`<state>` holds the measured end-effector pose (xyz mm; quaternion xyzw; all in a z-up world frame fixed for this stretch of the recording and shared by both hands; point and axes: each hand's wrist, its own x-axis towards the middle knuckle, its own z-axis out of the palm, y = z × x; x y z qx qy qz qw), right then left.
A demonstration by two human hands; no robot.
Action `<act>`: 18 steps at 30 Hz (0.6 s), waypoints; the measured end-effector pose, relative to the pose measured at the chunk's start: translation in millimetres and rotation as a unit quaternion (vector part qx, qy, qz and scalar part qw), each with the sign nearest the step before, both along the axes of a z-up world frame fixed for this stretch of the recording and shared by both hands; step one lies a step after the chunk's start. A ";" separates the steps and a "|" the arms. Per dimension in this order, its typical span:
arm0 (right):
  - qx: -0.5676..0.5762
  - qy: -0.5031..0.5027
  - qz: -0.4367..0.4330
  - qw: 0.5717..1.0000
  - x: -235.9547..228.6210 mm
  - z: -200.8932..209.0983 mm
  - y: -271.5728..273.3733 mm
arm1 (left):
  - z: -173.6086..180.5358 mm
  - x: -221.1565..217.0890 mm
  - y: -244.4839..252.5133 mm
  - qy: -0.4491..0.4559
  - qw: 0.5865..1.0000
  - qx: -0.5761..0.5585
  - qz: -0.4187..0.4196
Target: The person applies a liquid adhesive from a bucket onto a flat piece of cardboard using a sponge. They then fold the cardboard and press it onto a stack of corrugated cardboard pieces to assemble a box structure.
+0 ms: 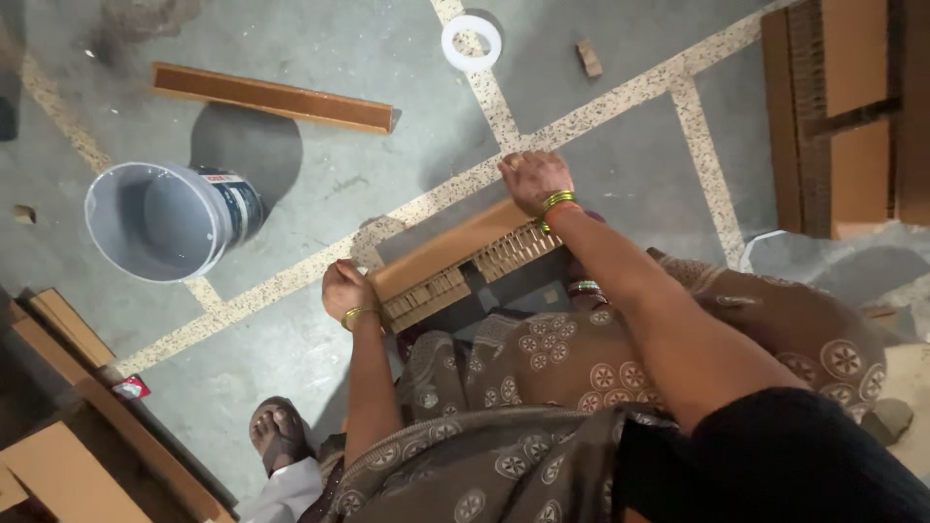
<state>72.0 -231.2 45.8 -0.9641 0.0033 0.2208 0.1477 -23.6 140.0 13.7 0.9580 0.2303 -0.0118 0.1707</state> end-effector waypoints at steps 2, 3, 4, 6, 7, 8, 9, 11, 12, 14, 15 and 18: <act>-0.037 -0.037 0.034 0.998 3.9 11.5 6.1 | 5.5 2.3 -6.4 0.066 0.997 0.043 -0.015; -0.034 0.050 0.004 0.998 7.0 20.4 12.9 | 7.6 7.1 -13.6 0.130 0.990 0.052 -0.008; -0.028 0.141 -0.023 0.989 8.4 29.1 29.5 | 10.8 7.6 -22.0 0.196 0.978 0.063 0.000; -0.027 0.241 0.007 0.970 7.3 43.6 70.6 | 11.9 6.4 -48.5 0.141 0.986 0.032 -0.081; -0.031 0.250 0.065 0.965 3.7 46.3 94.7 | 4.1 14.3 -70.0 0.189 0.977 0.046 -0.086; -0.034 0.261 0.123 0.957 -4.7 45.5 115.8 | -3.2 16.1 -93.5 0.239 0.965 0.059 -0.092; -0.037 0.271 0.180 0.945 -14.2 40.0 127.8 | -6.6 6.5 -116.2 0.167 0.981 0.043 -0.086; 0.005 0.092 0.108 0.990 -26.6 15.1 136.8 | -20.3 15.1 -132.0 0.109 0.990 0.010 -0.085; 0.029 0.010 0.073 0.997 -40.4 2.1 140.0 | -22.9 10.2 -128.0 0.138 0.987 -0.004 -0.088; 0.040 0.007 0.061 0.997 -51.7 -21.3 137.2 | -24.4 2.0 -122.2 0.141 0.985 0.023 -0.097; 0.046 0.002 0.054 0.997 -52.0 -28.6 137.5 | -21.2 -2.9 -121.0 0.114 0.986 0.063 -0.103; 0.043 -0.012 0.050 0.998 -54.1 -34.3 135.5 | -22.1 7.0 -127.8 0.112 0.985 0.076 -0.106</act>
